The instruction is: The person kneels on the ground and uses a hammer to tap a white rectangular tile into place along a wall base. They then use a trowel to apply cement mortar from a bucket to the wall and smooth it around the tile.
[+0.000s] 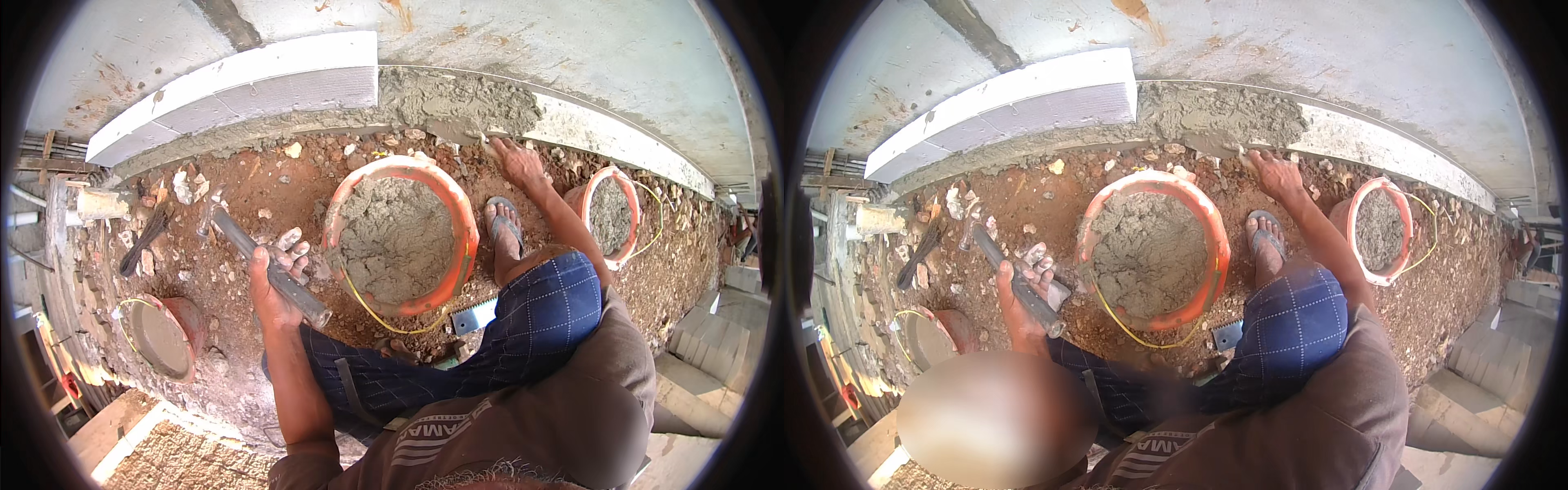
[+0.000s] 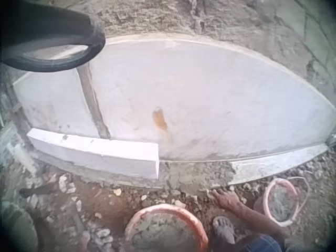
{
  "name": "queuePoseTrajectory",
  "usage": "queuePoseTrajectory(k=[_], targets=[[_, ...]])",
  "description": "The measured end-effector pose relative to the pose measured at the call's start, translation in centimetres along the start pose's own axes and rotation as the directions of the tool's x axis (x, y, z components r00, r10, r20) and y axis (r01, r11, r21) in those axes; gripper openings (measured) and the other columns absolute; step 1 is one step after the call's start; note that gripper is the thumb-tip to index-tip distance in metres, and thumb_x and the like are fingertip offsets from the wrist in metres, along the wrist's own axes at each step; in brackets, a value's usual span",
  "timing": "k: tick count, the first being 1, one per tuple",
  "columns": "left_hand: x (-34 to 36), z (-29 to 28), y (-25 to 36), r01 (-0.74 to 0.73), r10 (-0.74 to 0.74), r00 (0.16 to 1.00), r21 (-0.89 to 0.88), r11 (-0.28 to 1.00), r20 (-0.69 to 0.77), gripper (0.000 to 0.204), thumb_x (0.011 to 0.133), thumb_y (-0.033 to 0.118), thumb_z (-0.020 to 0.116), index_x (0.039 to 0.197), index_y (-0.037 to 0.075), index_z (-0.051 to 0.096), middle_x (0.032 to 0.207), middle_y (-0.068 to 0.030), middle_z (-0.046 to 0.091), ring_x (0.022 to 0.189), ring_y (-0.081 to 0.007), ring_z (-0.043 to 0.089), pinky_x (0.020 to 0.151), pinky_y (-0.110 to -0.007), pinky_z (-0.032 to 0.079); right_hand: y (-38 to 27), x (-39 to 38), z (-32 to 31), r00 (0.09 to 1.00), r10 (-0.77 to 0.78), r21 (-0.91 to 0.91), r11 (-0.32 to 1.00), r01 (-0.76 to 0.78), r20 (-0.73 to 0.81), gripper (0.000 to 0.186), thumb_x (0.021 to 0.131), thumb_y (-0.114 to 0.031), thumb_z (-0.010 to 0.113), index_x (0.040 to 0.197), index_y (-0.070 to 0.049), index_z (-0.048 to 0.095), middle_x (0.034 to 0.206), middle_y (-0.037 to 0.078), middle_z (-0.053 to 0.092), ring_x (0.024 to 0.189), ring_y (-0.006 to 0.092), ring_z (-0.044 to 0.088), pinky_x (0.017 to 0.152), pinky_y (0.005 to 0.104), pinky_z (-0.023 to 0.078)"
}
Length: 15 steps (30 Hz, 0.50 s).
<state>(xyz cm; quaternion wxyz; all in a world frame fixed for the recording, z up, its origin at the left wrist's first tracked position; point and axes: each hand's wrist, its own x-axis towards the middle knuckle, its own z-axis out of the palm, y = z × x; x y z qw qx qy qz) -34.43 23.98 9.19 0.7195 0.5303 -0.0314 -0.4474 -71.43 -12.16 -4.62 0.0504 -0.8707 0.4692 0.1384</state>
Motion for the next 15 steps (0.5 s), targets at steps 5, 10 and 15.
queuePoseTrajectory(k=[5,10,15], targets=[[-0.3,-0.5,-0.1,0.011,-0.012,1.0,0.064,0.998,0.008,0.042,0.096,0.045,0.062,0.08,0.007,0.058,0.12,-0.0221,0.065,0.101,-0.0278,0.066,0.085,-0.036,0.054,2.2,0.5,1.8,1.0,0.029,0.015,0.999,-0.029,0.011,0.054,0.094,-0.023,0.055,0.147,-0.026,0.043,0.142,0.012,0.053,0.113,0.0369,0.065,0.09,0.0519,0.053],[-1.3,-1.2,0.1,0.025,-0.019,0.997,0.083,0.996,-0.07,0.038,0.097,0.041,0.06,0.084,0.005,0.059,0.117,-0.023,0.067,0.1,-0.0297,0.068,0.085,-0.037,0.055,6.3,-0.1,2.4,0.994,0.105,0.248,0.963,-0.108,0.028,0.054,0.091,-0.037,0.062,0.143,-0.024,0.049,0.114,0.019,0.07,0.111,0.0366,0.065,0.091,0.0494,0.052],[-0.4,-1.7,0.0,-0.03,0.037,0.994,0.072,0.997,-0.098,0.032,0.098,0.034,0.06,0.098,0.002,0.06,0.116,-0.0224,0.068,0.1,-0.0305,0.069,0.083,-0.036,0.056,7.2,0.3,-2.7,0.974,0.119,0.304,0.937,-0.175,0.192,0.05,0.083,-0.023,0.071,0.131,-0.015,0.061,0.103,0.014,0.072,0.093,0.0284,0.068,0.083,0.0407,0.053]])
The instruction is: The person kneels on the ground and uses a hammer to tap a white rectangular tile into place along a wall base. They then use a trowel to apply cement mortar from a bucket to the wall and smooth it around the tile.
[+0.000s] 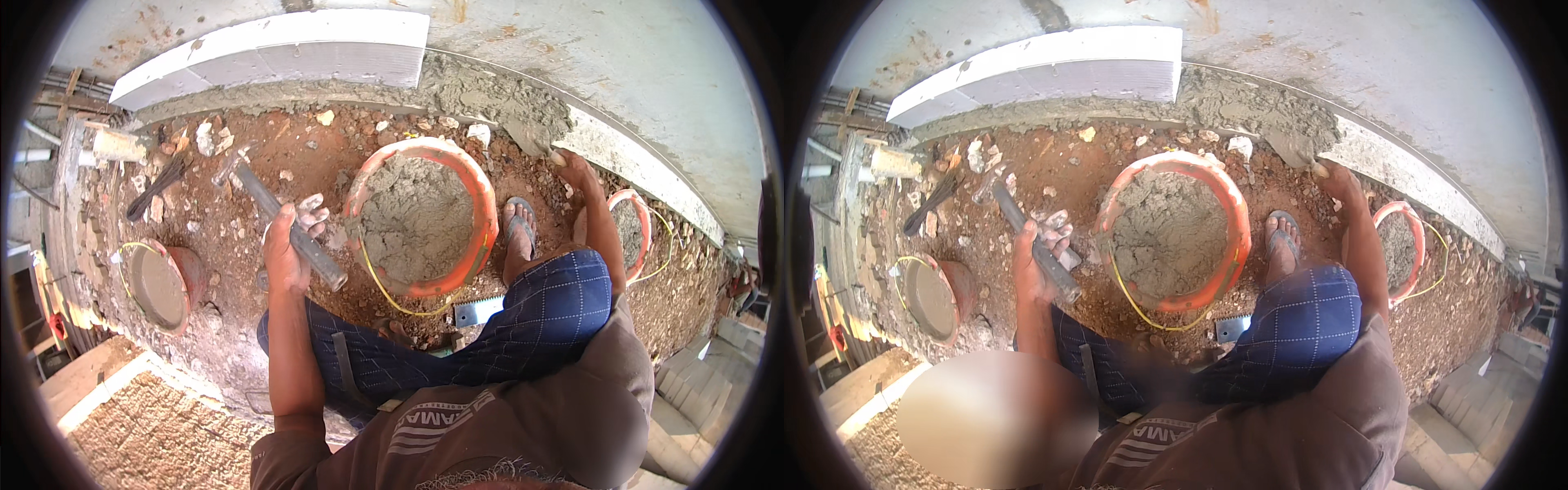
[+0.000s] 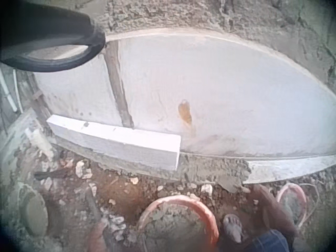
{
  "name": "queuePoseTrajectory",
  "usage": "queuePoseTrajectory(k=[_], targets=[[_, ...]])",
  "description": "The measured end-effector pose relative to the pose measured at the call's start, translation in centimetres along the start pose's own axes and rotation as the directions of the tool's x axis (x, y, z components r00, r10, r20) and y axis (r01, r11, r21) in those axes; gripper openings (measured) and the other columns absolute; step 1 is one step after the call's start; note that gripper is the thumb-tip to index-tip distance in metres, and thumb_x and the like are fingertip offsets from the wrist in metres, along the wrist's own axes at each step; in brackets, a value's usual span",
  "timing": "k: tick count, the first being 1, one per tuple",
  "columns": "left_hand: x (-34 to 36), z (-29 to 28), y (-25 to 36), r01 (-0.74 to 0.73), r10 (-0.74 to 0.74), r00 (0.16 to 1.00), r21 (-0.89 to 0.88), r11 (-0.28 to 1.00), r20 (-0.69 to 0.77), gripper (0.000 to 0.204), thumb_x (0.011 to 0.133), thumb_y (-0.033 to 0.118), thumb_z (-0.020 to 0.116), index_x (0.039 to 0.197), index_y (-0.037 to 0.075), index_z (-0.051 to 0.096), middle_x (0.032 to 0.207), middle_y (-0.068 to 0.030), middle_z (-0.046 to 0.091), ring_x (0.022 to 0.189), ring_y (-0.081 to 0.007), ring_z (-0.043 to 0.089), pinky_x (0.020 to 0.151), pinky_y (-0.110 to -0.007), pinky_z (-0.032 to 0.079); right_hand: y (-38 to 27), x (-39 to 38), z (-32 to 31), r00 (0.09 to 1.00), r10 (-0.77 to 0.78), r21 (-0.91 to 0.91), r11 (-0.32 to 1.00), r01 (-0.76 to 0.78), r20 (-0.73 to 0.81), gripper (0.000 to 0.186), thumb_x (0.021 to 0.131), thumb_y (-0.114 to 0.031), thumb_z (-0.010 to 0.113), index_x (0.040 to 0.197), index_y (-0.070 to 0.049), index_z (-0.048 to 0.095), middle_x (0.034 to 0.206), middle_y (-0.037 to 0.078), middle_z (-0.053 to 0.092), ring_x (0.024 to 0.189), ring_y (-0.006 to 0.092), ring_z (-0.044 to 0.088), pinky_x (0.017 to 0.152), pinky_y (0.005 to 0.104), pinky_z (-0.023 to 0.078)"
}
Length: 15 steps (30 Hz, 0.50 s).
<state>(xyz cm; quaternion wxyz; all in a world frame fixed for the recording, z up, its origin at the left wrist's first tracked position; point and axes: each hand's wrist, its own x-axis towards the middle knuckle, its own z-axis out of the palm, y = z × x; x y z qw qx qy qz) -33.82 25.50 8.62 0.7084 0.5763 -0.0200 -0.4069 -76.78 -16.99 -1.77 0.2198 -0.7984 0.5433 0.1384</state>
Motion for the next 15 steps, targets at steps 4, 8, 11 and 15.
queuePoseTrajectory(k=[4,8,11,15], targets=[[1.2,0.5,-0.2,0.006,-0.005,0.999,0.014,1.0,-0.038,0.043,0.097,0.034,0.063,0.121,-0.001,0.059,0.121,-0.0173,0.067,0.103,-0.0269,0.068,0.088,-0.035,0.052,-7.5,-7.5,-8.1,0.996,-0.085,0.012,0.996,0.085,-0.01,0.033,0.081,-0.018,0.067,0.114,-0.013,0.067,0.097,0.016,0.072,0.09,0.0331,0.07,0.079,0.0434,0.053],[1.6,1.4,-0.5,-0.011,0.012,0.999,0.019,1.0,-0.04,0.05,0.096,0.035,0.064,0.129,-0.002,0.055,0.129,-0.0157,0.064,0.107,-0.0264,0.066,0.092,-0.036,0.05,-21.1,-14.8,-13.2,0.891,-0.45,-0.279,0.85,0.447,0.056,0.023,0.085,-0.016,0.067,0.108,-0.016,0.069,0.093,0.016,0.072,0.087,0.0309,0.071,0.076,0.0429,0.054],[1.5,2.1,-0.4,-0.03,0.03,0.999,0.023,0.999,-0.021,0.052,0.094,0.036,0.066,0.127,-0.003,0.06,0.127,-0.0131,0.065,0.108,-0.0248,0.065,0.094,-0.037,0.049,-28.1,-14.9,-12.0,0.775,-0.596,-0.652,0.505,0.566,0.21,0.022,0.087,-0.012,0.066,0.109,-0.013,0.071,0.091,0.014,0.072,0.088,0.0267,0.072,0.074,0.0417,0.055],[1.7,3.7,-0.5,-0.048,0.049,0.999,-0.022,0.999,0.019,0.051,0.091,0.035,0.069,0.123,-0.003,0.064,0.12,-0.0126,0.066,0.108,-0.0235,0.064,0.095,-0.039,0.048,-33.6,-12.5,-3.1,0.509,-0.757,-0.762,0.021,0.647,0.41,0.018,0.09,-0.009,0.06,0.103,-0.002,0.07,0.092,0.01,0.072,0.089,0.0242,0.072,0.073,0.0388,0.056]])
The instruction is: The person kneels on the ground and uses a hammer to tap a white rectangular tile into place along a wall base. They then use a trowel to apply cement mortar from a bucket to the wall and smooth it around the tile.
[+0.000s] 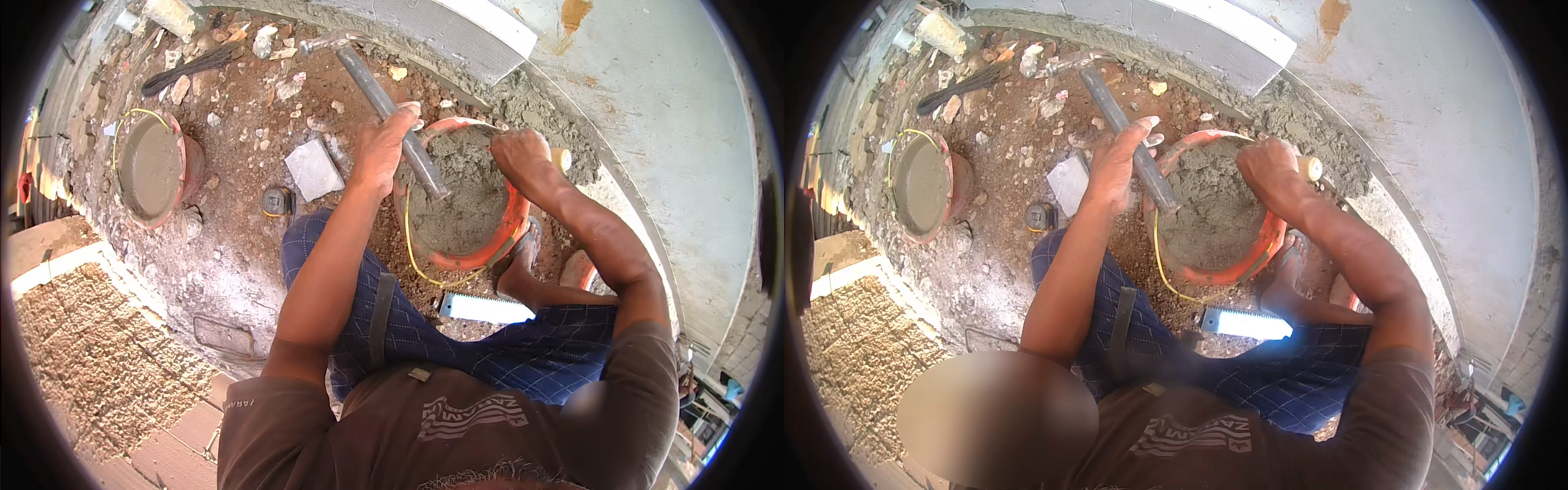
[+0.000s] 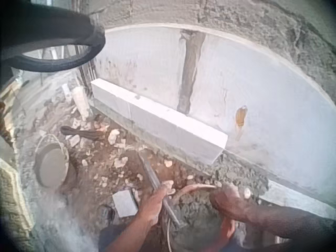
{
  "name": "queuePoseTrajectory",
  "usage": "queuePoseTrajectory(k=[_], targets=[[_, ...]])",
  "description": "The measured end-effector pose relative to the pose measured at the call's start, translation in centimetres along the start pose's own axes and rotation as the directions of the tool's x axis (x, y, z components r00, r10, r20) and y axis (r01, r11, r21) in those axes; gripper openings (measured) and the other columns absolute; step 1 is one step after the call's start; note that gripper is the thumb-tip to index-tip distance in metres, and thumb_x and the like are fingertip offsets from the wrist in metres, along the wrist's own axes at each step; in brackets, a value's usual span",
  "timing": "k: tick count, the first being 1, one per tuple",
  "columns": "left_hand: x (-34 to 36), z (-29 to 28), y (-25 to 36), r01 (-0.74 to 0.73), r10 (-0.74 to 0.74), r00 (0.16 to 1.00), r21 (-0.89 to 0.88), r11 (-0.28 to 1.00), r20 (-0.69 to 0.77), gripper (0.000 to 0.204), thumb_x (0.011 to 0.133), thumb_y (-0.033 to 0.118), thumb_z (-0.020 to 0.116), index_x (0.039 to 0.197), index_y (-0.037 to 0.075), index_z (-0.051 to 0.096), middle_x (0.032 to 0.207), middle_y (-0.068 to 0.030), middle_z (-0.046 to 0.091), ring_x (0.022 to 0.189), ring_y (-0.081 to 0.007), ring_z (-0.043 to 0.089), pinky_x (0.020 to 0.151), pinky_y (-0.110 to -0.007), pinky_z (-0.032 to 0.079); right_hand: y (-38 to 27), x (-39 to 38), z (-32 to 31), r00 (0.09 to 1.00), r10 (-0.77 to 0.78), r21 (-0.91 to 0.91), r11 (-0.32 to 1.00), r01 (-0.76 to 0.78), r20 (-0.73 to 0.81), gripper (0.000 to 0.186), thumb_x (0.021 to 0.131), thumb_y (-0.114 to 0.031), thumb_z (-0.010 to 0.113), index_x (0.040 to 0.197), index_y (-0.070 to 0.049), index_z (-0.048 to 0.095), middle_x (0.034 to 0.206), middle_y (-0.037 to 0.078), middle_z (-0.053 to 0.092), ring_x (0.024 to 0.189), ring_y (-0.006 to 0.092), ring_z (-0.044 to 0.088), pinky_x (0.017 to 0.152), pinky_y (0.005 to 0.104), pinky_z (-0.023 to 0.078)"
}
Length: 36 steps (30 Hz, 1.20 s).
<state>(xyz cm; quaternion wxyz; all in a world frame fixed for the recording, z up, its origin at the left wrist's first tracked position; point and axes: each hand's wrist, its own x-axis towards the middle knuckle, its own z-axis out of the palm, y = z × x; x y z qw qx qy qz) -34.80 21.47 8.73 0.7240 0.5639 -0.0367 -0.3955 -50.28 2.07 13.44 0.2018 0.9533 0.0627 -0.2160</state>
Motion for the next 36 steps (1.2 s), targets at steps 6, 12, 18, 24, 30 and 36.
queuePoseTrajectory(k=[6,12,18,24,30,36], targets=[[1.6,-0.6,0.0,0.044,-0.046,0.998,-0.044,0.998,-0.033,0.05,0.089,0.035,0.072,0.12,-0.004,0.065,0.114,-0.0147,0.067,0.108,-0.0244,0.064,0.091,-0.039,0.049,-3.3,-5.5,2.9,0.959,0.144,0.184,0.964,-0.192,0.243,0.034,0.094,-0.008,0.052,0.126,0.001,0.056,0.102,0.018,0.067,0.087,0.0324,0.071,0.072,0.0433,0.057],[0.8,-1.8,1.6,0.057,-0.064,0.994,-0.082,0.995,-0.084,0.051,0.087,0.034,0.073,0.12,-0.004,0.064,0.115,-0.0146,0.066,0.109,-0.0242,0.063,0.102,-0.042,0.042,2.3,-1.1,0.1,0.989,0.11,0.118,0.986,-0.121,0.099,0.021,0.097,-0.011,0.049,0.098,-0.005,0.069,0.091,0.014,0.07,0.075,0.0323,0.07,0.065,0.045,0.056],[3.0,-2.0,1.0,0.04,-0.048,0.991,-0.068,0.997,-0.124,0.054,0.085,0.037,0.074,0.121,-0.002,0.065,0.119,-0.0149,0.067,0.115,-0.0242,0.061,0.114,-0.045,0.029,-3.5,-2.9,5.8,0.985,0.065,0.246,0.964,-0.103,0.159,0.017,0.089,-0.01,0.055,0.093,-0.003,0.07,0.089,0.017,0.072,0.082,0.0347,0.073,0.071,0.0457,0.059],[6.1,-4.0,0.7,0.031,-0.063,0.959,-0.121,0.992,-0.275,0.054,0.085,0.04,0.074,0.122,0.0,0.066,0.117,-0.0115,0.066,0.108,-0.0207,0.06,0.107,-0.041,0.035,-2.7,-7.5,-1.5,0.888,0.289,0.303,0.863,-0.404,0.358,0.025,0.092,-0.018,0.055,0.112,-0.006,0.063,0.103,0.019,0.069,0.093,0.0357,0.071,0.077,0.0508,0.057],[6.4,-2.4,-0.3,0.054,-0.086,0.966,-0.134,0.989,-0.243,0.046,0.087,0.038,0.073,0.117,0.004,0.069,0.11,-0.0059,0.068,0.1,-0.0164,0.061,0.095,-0.037,0.042,-9.0,-6.3,6.2,0.864,0.259,0.607,0.625,-0.491,0.432,0.035,0.093,-0.033,0.063,0.111,-0.003,0.065,0.096,0.022,0.072,0.091,0.0352,0.072,0.082,0.0448,0.056],[5.7,-1.9,0.5,0.029,-0.061,0.985,-0.194,0.981,-0.163,0.045,0.084,0.038,0.076,0.113,0.004,0.072,0.107,-0.0078,0.069,0.099,-0.0175,0.06,0.095,-0.039,0.042,-11.5,-5.5,5.1,0.781,0.252,0.781,0.125,-0.612,0.572,0.033,0.097,-0.033,0.062,0.108,-0.001,0.065,0.085,0.014,0.069,0.077,0.0247,0.068,0.072,0.0392,0.054]])
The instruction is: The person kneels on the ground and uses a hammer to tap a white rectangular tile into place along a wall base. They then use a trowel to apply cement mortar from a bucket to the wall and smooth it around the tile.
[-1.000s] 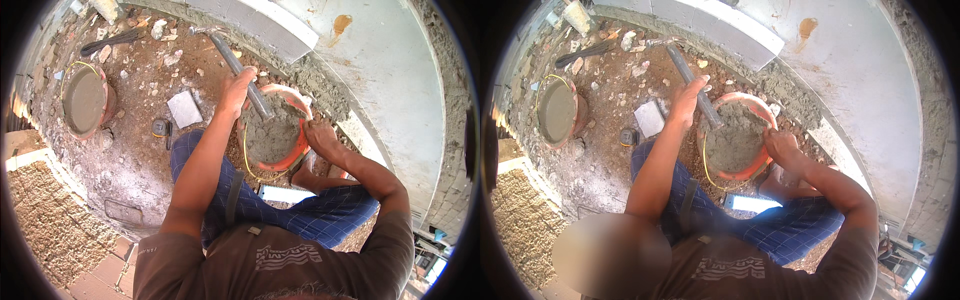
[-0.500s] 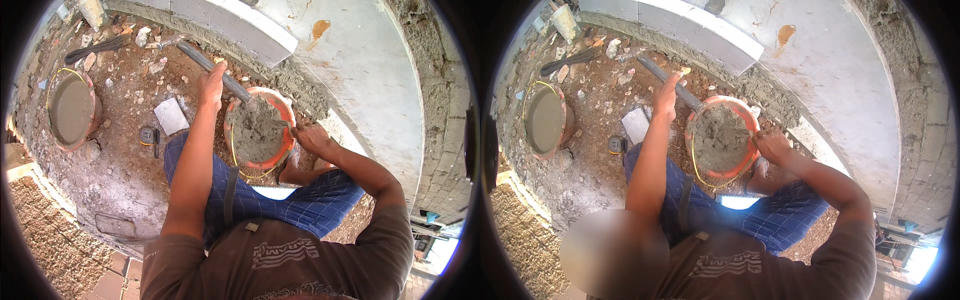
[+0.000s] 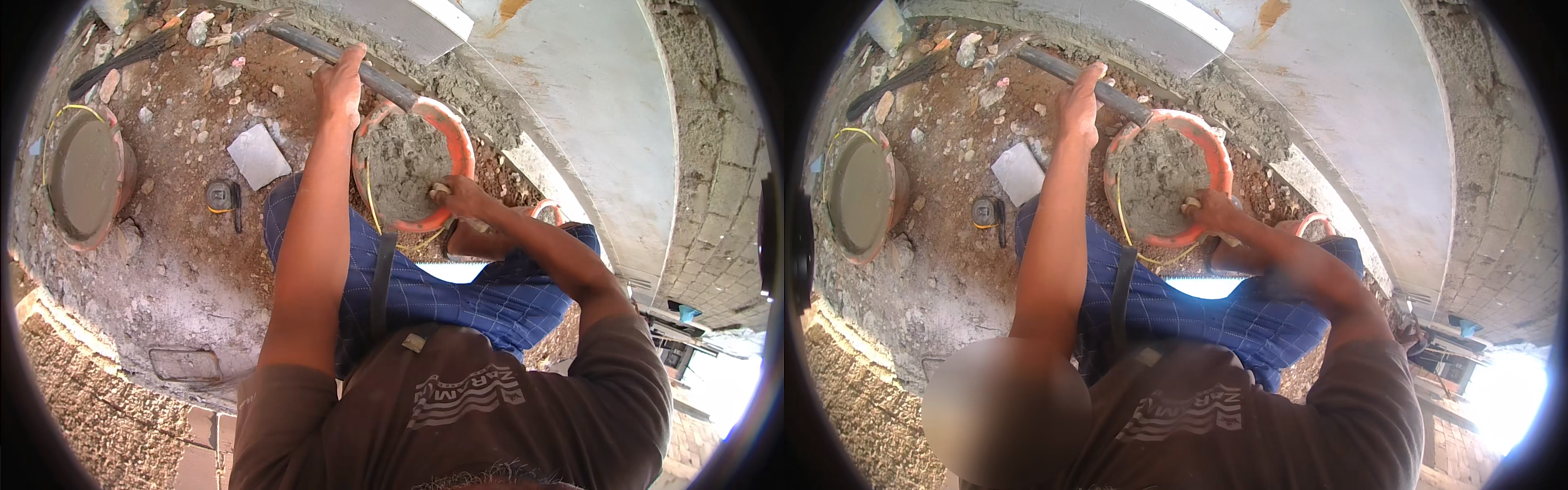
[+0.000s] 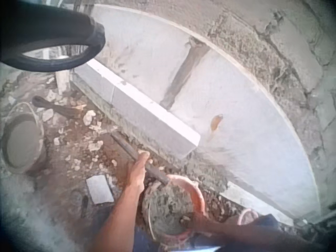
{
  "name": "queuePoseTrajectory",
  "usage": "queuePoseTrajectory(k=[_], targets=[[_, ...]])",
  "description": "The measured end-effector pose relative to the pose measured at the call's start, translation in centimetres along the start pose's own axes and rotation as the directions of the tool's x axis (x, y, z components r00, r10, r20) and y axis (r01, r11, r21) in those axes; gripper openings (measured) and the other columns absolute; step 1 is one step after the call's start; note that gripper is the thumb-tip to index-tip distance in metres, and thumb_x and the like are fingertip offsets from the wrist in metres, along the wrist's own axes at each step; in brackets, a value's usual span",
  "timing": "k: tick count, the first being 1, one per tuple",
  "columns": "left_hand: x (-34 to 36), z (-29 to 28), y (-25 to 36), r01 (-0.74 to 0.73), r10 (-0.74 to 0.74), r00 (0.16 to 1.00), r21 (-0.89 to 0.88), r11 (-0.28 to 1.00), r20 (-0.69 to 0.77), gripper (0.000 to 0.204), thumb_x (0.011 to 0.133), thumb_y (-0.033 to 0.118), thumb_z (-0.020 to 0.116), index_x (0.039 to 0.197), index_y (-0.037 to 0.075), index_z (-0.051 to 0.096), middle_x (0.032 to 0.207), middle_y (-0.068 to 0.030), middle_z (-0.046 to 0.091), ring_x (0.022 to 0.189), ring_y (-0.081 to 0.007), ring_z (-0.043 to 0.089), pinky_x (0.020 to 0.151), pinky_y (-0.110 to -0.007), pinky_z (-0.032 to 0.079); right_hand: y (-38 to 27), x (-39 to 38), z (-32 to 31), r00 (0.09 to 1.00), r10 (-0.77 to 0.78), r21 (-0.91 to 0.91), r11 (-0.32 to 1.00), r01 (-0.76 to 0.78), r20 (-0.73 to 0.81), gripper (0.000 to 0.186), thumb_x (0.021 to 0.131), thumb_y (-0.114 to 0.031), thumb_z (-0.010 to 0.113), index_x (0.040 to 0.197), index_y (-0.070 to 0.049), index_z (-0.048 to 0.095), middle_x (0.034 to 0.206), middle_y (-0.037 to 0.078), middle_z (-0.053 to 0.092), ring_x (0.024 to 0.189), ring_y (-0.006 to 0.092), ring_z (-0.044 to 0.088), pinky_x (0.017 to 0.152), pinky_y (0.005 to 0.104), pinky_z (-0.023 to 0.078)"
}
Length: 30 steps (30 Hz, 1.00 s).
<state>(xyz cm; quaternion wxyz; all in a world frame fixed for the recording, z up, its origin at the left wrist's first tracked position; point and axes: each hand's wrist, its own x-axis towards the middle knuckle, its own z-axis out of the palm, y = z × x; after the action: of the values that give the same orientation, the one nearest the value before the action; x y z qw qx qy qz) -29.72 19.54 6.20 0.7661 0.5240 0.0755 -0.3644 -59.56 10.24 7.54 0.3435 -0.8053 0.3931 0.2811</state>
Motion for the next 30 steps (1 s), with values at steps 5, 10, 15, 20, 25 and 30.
queuePoseTrajectory(k=[5,10,15,20,25,30], targets=[[1.5,-0.1,-1.1,-0.026,0.027,1.0,0.048,0.999,-0.011,0.048,0.082,0.039,0.077,0.113,0.004,0.072,0.107,-0.0073,0.069,0.098,-0.0185,0.06,0.093,-0.037,0.042,-3.0,1.1,-0.4,0.98,0.138,0.296,0.939,-0.176,0.146,0.033,0.101,-0.035,0.057,0.091,-0.004,0.059,0.072,0.002,0.058,0.058,0.0117,0.057,0.053,0.0296,0.049],[1.0,0.7,-1.0,0.04,-0.034,0.999,0.181,0.983,-0.036,0.053,0.081,0.04,0.078,0.118,0.003,0.07,0.116,-0.0079,0.066,0.105,-0.0189,0.058,0.094,-0.036,0.041,4.3,1.2,-4.0,0.978,-0.046,0.435,0.899,-0.048,0.203,0.029,0.103,-0.032,0.057,0.105,-0.004,0.065,0.072,0.001,0.06,0.055,0.0093,0.056,0.05,0.0262,0.049],[1.2,2.3,-2.3,-0.019,0.018,0.999,0.05,0.999,0.031,0.046,0.093,0.032,0.069,0.13,0.006,0.062,0.126,-0.0041,0.063,0.113,-0.021,0.062,0.1,-0.036,0.043,5.7,-0.7,-11.4,0.947,-0.24,0.434,0.892,0.128,0.215,0.025,0.101,-0.025,0.059,0.11,-0.004,0.066,0.075,0.002,0.062,0.063,0.01,0.06,0.053,0.0265,0.049],[2.4,2.4,-3.0,-0.086,0.084,0.996,0.045,0.995,0.04,0.043,0.093,0.03,0.068,0.128,0.005,0.061,0.123,-0.0065,0.066,0.106,-0.0213,0.065,0.094,-0.036,0.047,13.3,-3.6,-17.8,0.984,-0.156,0.47,0.877,0.098,0.085,0.027,0.098,-0.024,0.061,0.116,-0.005,0.065,0.08,0.003,0.063,0.064,0.0101,0.059,0.056,0.0263,0.049],[1.1,1.4,-2.0,-0.067,0.043,0.993,0.224,0.972,0.11,0.06,0.095,0.034,0.066,0.144,0.007,0.044,0.138,-0.0093,0.058,0.114,-0.0212,0.06,0.098,-0.035,0.045,28.4,-3.8,-19.8,0.932,-0.154,0.189,0.956,0.225,-0.328,0.038,0.094,-0.03,0.062,0.124,-0.006,0.063,0.086,0.008,0.068,0.076,0.02,0.066,0.068,0.0384,0.055],[-1.0,2.3,-3.5,-0.124,0.113,0.992,0.375,0.919,0.049,0.053,0.098,0.036,0.06,0.136,0.0,0.055,0.136,-0.0089,0.061,0.115,-0.0204,0.059,0.097,-0.034,0.045,43.0,5.7,-18.0,0.767,0.095,-0.406,0.804,-0.435,-0.634,0.026,0.099,-0.024,0.048,0.113,-0.007,0.061,0.109,0.015,0.069,0.093,0.0321,0.07,0.079,0.0495,0.054]])
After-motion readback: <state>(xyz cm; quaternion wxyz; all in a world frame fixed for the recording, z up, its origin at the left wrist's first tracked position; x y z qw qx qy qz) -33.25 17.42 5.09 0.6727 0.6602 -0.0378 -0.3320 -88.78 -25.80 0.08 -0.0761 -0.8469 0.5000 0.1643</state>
